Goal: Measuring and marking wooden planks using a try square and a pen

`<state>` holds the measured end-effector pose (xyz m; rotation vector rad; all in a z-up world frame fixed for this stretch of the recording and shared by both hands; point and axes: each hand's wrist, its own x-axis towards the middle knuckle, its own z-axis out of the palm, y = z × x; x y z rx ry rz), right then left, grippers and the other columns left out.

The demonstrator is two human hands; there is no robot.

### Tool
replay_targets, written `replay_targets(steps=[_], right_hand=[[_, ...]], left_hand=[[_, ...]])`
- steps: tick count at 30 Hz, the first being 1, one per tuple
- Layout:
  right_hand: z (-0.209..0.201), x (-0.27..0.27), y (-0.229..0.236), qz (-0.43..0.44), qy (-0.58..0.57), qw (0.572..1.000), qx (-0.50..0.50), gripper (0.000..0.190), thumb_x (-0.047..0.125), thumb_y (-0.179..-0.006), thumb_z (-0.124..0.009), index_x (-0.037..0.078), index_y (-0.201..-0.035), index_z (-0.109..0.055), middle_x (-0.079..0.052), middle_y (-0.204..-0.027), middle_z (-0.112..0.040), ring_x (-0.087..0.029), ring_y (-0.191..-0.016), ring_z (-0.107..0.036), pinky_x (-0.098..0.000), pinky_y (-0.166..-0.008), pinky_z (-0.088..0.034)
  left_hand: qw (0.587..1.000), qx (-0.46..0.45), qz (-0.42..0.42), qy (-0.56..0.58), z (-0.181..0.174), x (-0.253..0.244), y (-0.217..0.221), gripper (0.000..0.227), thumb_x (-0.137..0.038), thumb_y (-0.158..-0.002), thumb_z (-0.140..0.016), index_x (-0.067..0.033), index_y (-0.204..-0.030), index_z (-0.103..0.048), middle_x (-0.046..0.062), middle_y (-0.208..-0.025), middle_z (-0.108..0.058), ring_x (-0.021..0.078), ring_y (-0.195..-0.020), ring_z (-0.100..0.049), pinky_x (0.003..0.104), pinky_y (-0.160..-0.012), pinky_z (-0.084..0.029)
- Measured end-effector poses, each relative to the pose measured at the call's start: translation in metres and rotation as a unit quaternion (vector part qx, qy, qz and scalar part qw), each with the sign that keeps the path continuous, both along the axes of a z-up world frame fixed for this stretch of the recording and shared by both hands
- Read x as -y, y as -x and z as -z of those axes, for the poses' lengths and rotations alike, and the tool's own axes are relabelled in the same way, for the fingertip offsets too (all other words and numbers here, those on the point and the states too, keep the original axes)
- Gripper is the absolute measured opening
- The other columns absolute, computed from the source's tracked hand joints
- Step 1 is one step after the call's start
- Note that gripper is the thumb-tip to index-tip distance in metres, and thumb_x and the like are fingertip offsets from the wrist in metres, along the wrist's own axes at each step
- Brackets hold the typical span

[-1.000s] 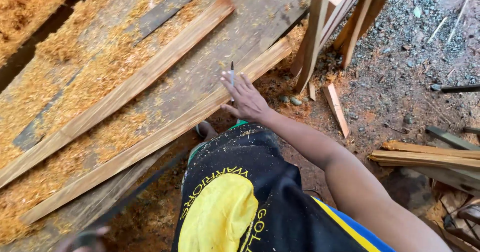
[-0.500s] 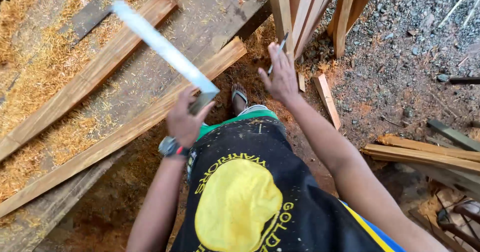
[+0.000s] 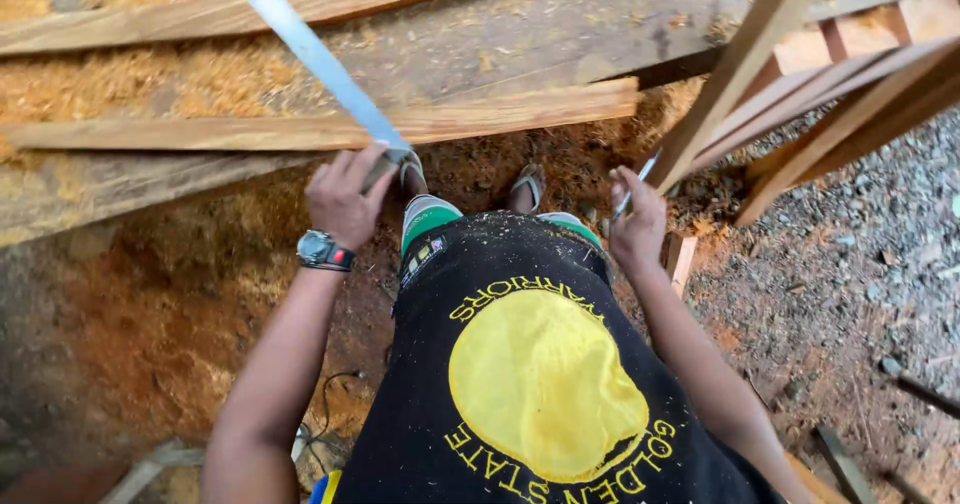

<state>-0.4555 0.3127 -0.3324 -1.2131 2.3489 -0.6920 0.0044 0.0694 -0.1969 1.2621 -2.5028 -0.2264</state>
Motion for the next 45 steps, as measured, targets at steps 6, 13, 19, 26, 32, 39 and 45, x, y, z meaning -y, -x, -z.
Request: replay_targets(steps=[6,13,19,26,32,39,45], right_hand=[[-0.075,0.088,-0.034,-0.086,0.199,0.974,0.070,0.042,0.032,-0.143,-0.051,0.006,-0.165,-0.076,-0.014,-0.119,-0.094,-0.035,-0.094,-0.083,-0.0573,-0.098,-0.061],[-0.112,0.135,-0.151,-0.002,0.249,0.960,0.124,0.046,0.041,-0.140,-0.053,0.009,-0.142,-0.086,-0.008,-0.107,-0.094,-0.025,-0.098,-0.089,-0.0423,-0.097,-0.066],[-0.122,0.120,-0.253,0.075,0.256,0.950,0.162,0.046,0.037,-0.139,-0.055,0.004,-0.139,-0.087,-0.015,-0.105,-0.092,-0.026,-0.091,-0.088,-0.0418,-0.094,-0.067],[-0.113,0.078,-0.331,0.161,0.253,0.942,0.152,0.047,0.030,-0.139,-0.053,-0.005,-0.140,-0.084,-0.024,-0.104,-0.090,-0.030,-0.089,-0.087,-0.0431,-0.088,-0.070],[-0.089,0.049,-0.369,0.223,0.253,0.926,0.171,0.042,0.030,-0.138,-0.056,0.001,-0.140,-0.085,-0.019,-0.102,-0.091,-0.026,-0.090,-0.089,-0.0431,-0.090,-0.071],[-0.106,0.038,-0.373,0.216,0.219,0.939,0.153,0.050,0.032,-0.140,-0.049,-0.006,-0.141,-0.082,-0.026,-0.105,-0.090,-0.034,-0.090,-0.088,-0.0518,-0.093,-0.071],[-0.106,0.033,-0.372,0.219,0.179,0.938,0.202,0.053,0.043,-0.135,-0.052,0.000,-0.145,-0.081,-0.013,-0.112,-0.088,-0.023,-0.092,-0.084,-0.0392,-0.090,-0.069]], left_hand=[[0.997,0.057,-0.017,0.042,0.029,0.003,-0.089,0.042,-0.039,-0.117,-0.093,-0.0357,-0.158,-0.085,-0.003,-0.108,-0.069,0.0235,-0.087,-0.078,0.040,-0.080,-0.062],[0.997,0.045,0.068,-0.011,0.058,0.025,-0.150,0.036,-0.037,-0.120,-0.087,-0.0365,-0.156,-0.088,-0.001,-0.106,-0.070,0.0241,-0.085,-0.078,0.041,-0.079,-0.061],[0.981,0.022,0.193,-0.014,0.091,0.073,-0.183,0.042,-0.041,-0.122,-0.082,-0.0433,-0.163,-0.082,-0.002,-0.110,-0.067,0.0220,-0.089,-0.077,0.041,-0.083,-0.059],[0.956,-0.034,0.289,-0.036,0.106,0.092,-0.171,0.043,-0.037,-0.125,-0.078,-0.0416,-0.167,-0.080,0.000,-0.117,-0.064,0.0236,-0.093,-0.076,0.042,-0.085,-0.055],[0.952,-0.044,0.299,0.038,0.140,0.103,-0.118,0.039,-0.047,-0.115,-0.093,-0.0522,-0.153,-0.086,0.001,-0.151,-0.067,0.0244,-0.139,-0.074,0.067,-0.135,-0.029],[0.950,-0.070,0.294,-0.075,0.132,0.120,-0.096,0.035,-0.038,-0.119,-0.093,-0.0358,-0.154,-0.087,0.022,-0.172,-0.059,0.0410,-0.162,-0.061,0.073,-0.138,-0.031],[0.950,0.002,0.307,-0.060,0.157,0.127,-0.098,0.051,-0.068,-0.126,-0.085,-0.0545,-0.173,-0.073,0.020,-0.196,-0.041,0.0378,-0.134,-0.084,0.066,-0.135,-0.039]])
